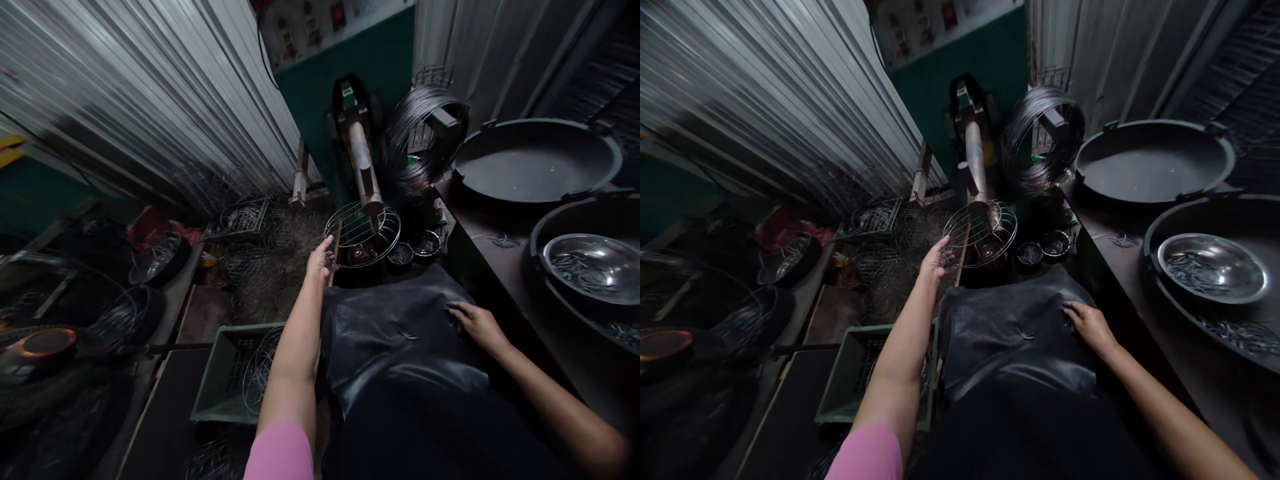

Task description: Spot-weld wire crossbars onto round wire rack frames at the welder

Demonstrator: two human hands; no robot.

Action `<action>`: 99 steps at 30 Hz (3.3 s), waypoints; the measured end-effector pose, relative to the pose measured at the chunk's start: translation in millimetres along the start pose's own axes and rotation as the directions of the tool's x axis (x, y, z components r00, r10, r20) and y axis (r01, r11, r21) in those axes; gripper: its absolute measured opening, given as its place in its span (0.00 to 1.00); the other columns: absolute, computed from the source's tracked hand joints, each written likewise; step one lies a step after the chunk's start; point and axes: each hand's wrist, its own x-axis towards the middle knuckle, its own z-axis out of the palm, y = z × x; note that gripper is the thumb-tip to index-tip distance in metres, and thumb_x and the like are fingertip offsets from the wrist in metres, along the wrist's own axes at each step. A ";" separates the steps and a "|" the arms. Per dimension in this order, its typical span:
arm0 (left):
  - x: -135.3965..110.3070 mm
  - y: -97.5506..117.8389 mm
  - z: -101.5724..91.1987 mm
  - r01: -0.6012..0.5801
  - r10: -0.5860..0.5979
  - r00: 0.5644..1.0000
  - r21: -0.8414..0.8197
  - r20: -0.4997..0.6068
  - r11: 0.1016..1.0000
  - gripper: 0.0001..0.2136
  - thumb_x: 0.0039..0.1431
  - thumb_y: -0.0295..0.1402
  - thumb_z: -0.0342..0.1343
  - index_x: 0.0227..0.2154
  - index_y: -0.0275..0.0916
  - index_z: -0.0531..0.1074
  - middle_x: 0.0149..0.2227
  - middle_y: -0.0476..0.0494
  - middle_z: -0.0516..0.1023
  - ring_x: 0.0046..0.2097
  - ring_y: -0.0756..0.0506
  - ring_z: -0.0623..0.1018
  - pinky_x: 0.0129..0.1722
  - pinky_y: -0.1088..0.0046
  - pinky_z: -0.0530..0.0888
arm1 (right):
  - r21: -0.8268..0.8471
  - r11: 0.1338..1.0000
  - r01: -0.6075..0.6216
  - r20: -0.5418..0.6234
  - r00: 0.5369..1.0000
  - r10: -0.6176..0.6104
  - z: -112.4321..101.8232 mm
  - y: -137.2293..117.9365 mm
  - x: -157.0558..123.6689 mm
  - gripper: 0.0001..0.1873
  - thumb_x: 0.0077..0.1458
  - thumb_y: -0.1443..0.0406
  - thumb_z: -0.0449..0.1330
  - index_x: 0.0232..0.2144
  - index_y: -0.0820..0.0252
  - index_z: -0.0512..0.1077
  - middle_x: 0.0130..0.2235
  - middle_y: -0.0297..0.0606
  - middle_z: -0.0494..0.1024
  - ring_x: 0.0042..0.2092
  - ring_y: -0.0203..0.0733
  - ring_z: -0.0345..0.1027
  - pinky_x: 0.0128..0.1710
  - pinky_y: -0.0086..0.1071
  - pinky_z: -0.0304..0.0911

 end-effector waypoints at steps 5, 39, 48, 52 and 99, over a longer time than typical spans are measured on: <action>-9.0 2.8 -1.7 -0.136 0.137 0.987 0.025 -0.082 0.990 0.18 0.46 0.41 0.60 0.37 0.36 0.69 0.34 0.45 0.68 0.35 0.49 0.70 0.40 0.66 0.70 | 0.224 0.955 -0.195 0.117 0.978 0.173 -1.6 -20.0 -7.6 0.25 0.44 0.50 0.59 0.38 0.62 0.75 0.14 0.31 0.67 0.15 0.33 0.55 0.14 0.26 0.46; -112.3 -166.0 53.2 -0.284 0.222 0.910 0.139 0.350 0.949 0.08 0.55 0.35 0.50 0.34 0.36 0.65 0.32 0.45 0.73 0.27 0.53 0.72 0.21 0.82 0.66 | 0.512 0.854 -0.090 0.026 0.996 0.090 48.0 -70.3 4.8 0.24 0.38 0.52 0.64 0.34 0.65 0.76 0.21 0.37 0.75 0.22 0.37 0.65 0.21 0.29 0.61; -110.3 -175.7 63.4 -0.151 0.147 0.929 -0.015 0.339 0.988 0.08 0.56 0.35 0.51 0.33 0.35 0.63 0.24 0.50 0.69 0.22 0.55 0.69 0.21 0.81 0.67 | 0.672 0.708 -0.218 0.222 0.971 0.089 58.8 -72.6 6.1 0.19 0.37 0.61 0.65 0.36 0.60 0.74 0.27 0.35 0.78 0.28 0.37 0.70 0.29 0.31 0.66; -111.1 -173.5 62.6 -0.165 0.155 0.921 -0.001 0.357 0.986 0.07 0.55 0.34 0.51 0.32 0.35 0.64 0.24 0.51 0.68 0.21 0.55 0.68 0.19 0.81 0.66 | 0.676 0.701 -0.228 0.199 0.972 0.124 58.9 -70.1 7.6 0.22 0.40 0.62 0.64 0.40 0.63 0.71 0.23 0.33 0.75 0.21 0.33 0.64 0.20 0.26 0.60; -113.0 -151.4 41.6 -0.603 0.300 0.695 0.302 0.653 0.738 0.07 0.52 0.32 0.52 0.34 0.40 0.73 0.31 0.45 0.76 0.32 0.47 0.73 0.38 0.70 0.70 | 0.652 0.693 -0.307 0.213 0.952 0.220 30.8 -83.4 1.2 0.15 0.35 0.59 0.69 0.26 0.57 0.69 0.27 0.35 0.76 0.23 0.33 0.65 0.18 0.26 0.62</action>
